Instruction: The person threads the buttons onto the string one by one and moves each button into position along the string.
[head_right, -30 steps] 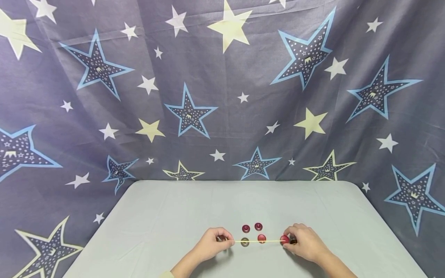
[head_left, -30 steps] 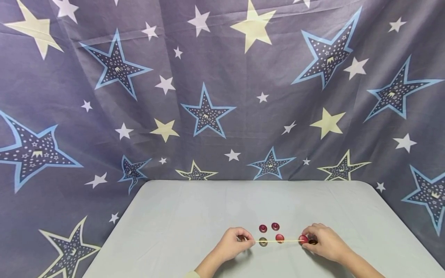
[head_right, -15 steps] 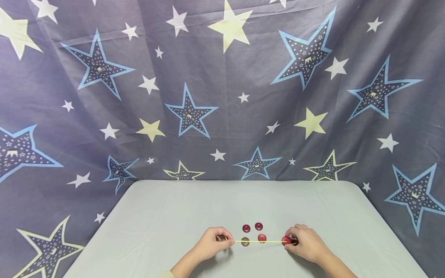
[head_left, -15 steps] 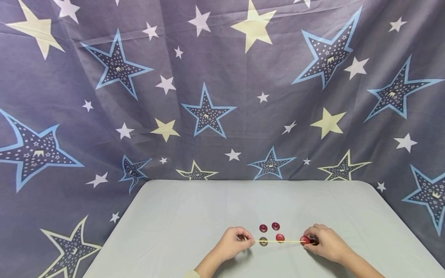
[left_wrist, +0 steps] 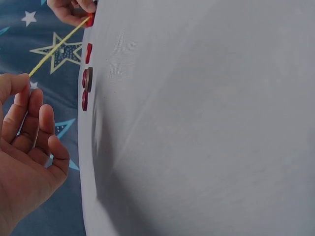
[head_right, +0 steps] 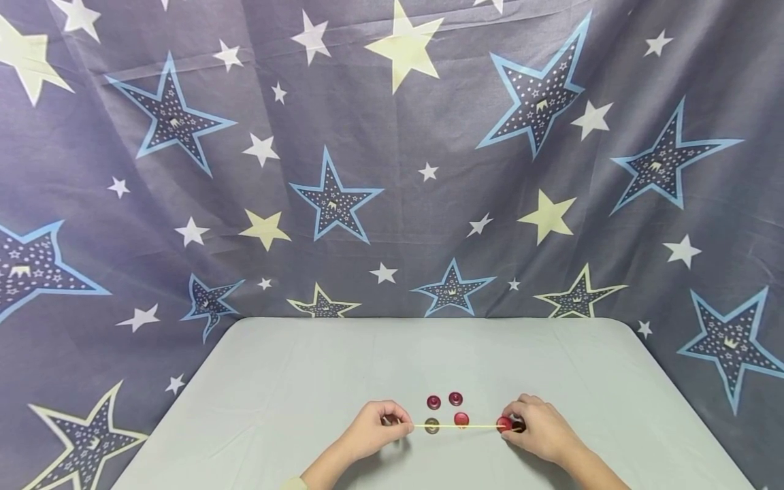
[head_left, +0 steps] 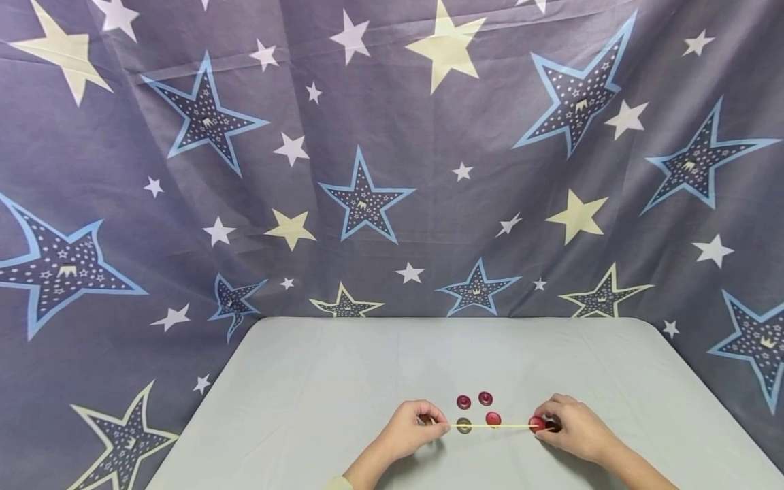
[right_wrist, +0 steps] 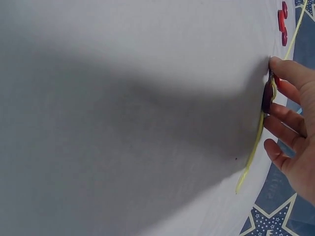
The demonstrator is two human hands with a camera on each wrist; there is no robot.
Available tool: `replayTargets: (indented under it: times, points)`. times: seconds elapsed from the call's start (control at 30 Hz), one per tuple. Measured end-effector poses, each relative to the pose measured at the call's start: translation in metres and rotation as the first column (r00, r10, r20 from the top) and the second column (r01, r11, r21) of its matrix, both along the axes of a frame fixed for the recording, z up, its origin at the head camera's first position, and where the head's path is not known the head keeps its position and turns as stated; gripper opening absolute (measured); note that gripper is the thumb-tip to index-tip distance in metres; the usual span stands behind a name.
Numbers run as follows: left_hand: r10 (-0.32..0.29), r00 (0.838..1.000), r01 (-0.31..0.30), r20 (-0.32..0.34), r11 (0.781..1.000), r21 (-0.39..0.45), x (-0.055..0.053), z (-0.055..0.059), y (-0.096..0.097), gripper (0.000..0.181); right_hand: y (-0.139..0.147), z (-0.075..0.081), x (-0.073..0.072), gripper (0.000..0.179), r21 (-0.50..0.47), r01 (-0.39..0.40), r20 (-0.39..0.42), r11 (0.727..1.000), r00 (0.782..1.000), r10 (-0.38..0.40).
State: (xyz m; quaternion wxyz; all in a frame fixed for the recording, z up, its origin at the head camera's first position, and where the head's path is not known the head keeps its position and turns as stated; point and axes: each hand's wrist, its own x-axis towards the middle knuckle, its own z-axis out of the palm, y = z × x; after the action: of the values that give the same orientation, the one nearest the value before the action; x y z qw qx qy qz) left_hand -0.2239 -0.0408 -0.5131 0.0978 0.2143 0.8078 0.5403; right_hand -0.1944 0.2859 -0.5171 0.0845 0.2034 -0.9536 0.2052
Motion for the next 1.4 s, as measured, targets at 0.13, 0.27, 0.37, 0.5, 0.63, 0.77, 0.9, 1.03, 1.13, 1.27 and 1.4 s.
replayTargets:
  times: [0.13,0.27,0.37,0.5,0.63,0.77,0.9,1.03,1.13,1.27,1.4]
  points:
    - [-0.001,1.000,0.001,0.003,1.000,0.004,0.000,0.000,0.000,0.008,0.000,0.001,0.000,0.023,0.012,0.000,0.012,1.000,1.000,0.000]
    - [-0.012,1.000,0.011,0.010,1.000,0.017,0.000,0.002,0.000,0.009,0.000,0.001,0.000,0.023,0.018,-0.002,0.021,1.000,1.000,0.001]
    - [-0.021,1.000,0.021,0.011,0.999,0.025,0.001,0.004,-0.001,0.010,0.000,0.001,0.000,0.023,0.018,-0.004,0.031,1.000,1.000,0.003]
    - [-0.025,1.000,0.025,0.012,1.000,0.020,0.000,0.003,0.000,0.011,0.000,0.001,0.000,0.024,0.013,-0.002,0.049,1.000,0.999,0.001]
    - [-0.011,1.000,0.011,0.006,1.000,0.005,0.000,0.003,0.001,0.010,-0.001,0.002,-0.002,0.023,-0.026,-0.009,0.059,1.000,0.998,0.011]
    - [-0.003,1.000,0.003,0.002,1.000,0.012,0.000,0.003,0.002,0.009,-0.004,0.006,-0.004,0.021,-0.081,-0.003,0.068,0.997,0.998,0.008]
    - [-0.006,1.000,0.006,-0.004,1.000,0.026,-0.001,0.003,0.001,0.009,-0.010,0.013,-0.005,0.022,-0.134,0.012,0.072,0.991,0.997,-0.003]
    - [0.003,1.000,-0.003,-0.014,1.000,0.012,-0.001,0.001,0.002,0.009,-0.017,0.019,-0.006,0.022,-0.186,0.007,0.071,0.982,0.997,0.006]
    - [0.009,1.000,-0.009,-0.018,1.000,0.005,-0.002,0.000,0.004,0.008,-0.024,0.021,-0.008,0.019,-0.224,-0.011,0.046,0.975,0.999,0.022]
    - [0.013,1.000,-0.013,-0.018,1.000,0.012,-0.002,0.002,0.006,0.009,-0.034,0.022,-0.009,0.017,-0.272,-0.047,0.007,0.961,0.999,0.051]
    - [0.006,1.000,-0.005,-0.017,1.000,0.030,-0.002,0.005,0.008,0.009,-0.047,0.024,-0.009,0.016,-0.311,-0.076,-0.019,0.947,0.997,0.074]
